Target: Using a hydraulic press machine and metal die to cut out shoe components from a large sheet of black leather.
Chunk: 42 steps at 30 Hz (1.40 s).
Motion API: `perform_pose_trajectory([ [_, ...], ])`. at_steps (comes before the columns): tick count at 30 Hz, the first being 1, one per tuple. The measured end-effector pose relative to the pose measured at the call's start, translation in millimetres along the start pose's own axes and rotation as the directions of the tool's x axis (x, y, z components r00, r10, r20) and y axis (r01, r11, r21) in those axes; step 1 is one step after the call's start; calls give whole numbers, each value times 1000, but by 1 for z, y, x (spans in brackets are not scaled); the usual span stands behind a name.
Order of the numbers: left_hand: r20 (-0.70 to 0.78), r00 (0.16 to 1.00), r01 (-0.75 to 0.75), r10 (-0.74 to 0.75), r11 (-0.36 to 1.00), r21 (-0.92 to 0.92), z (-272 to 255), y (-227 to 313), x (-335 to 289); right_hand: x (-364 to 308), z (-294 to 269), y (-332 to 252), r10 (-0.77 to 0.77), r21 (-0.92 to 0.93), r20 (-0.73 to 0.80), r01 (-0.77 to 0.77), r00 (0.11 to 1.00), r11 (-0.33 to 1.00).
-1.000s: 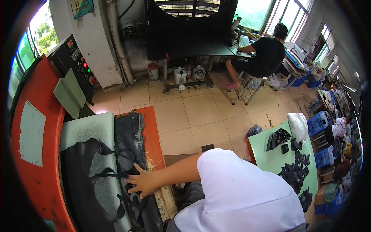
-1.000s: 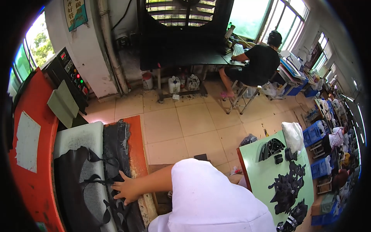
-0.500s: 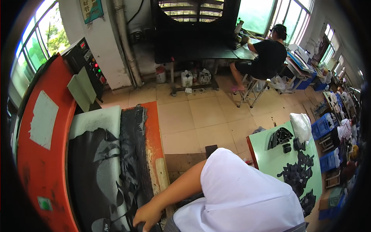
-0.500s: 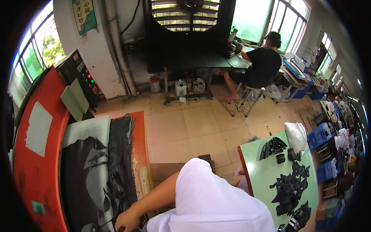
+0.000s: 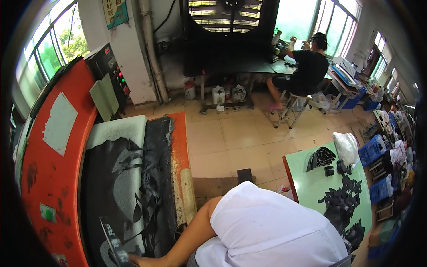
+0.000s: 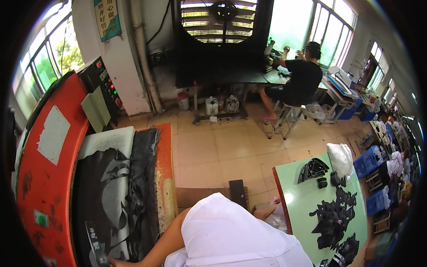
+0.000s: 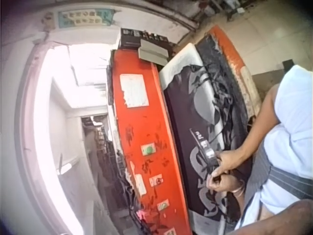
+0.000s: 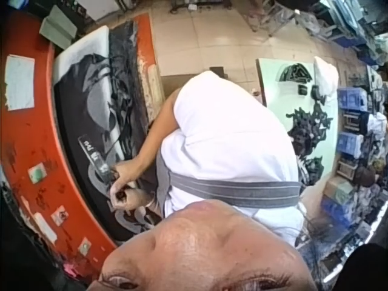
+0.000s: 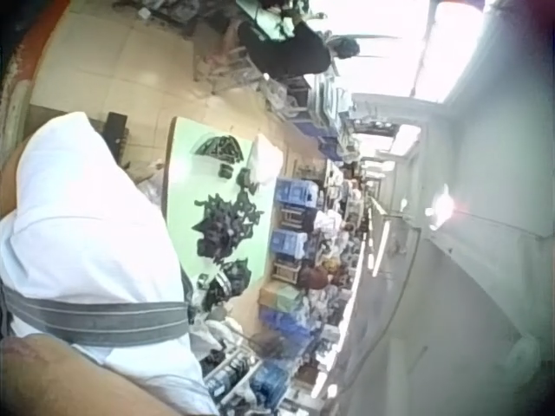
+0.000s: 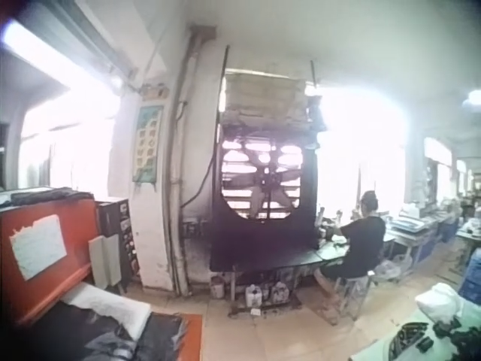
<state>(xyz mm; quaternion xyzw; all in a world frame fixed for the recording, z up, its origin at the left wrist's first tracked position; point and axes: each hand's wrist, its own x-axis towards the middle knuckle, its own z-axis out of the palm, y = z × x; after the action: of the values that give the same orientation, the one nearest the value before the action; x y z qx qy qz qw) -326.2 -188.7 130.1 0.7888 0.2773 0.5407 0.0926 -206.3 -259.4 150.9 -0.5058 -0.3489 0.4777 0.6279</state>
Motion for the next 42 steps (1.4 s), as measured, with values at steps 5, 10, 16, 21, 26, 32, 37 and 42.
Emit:
perform_pose_trajectory([
  [5,102,994,61,-28,940,-335,39,19,-12,15,-8,58,-319,-33,-463,343,827,939],
  [10,311,874,-143,374,809,-571,63,38,17,-2,-88,43,-564,-93,-337,570,754,816],
  [16,548,835,-39,-48,989,146,128,-128,60,14,-165,12,-559,-630,-246,308,792,713],
  [21,630,768,-261,-113,844,469,129,-186,13,65,-184,-28,-528,-911,84,280,845,302],
  [26,571,753,29,-326,884,466,107,-167,-9,165,-150,-26,-274,-823,473,531,837,201],
  [32,525,757,185,-390,898,400,88,-162,-12,243,-106,29,9,-737,668,660,744,147],
  [37,493,780,221,-385,907,359,92,-160,-15,255,-119,47,33,-666,741,727,671,164],
  [42,439,783,348,-441,895,280,103,-159,-20,243,-145,57,0,-634,772,771,635,62],
])
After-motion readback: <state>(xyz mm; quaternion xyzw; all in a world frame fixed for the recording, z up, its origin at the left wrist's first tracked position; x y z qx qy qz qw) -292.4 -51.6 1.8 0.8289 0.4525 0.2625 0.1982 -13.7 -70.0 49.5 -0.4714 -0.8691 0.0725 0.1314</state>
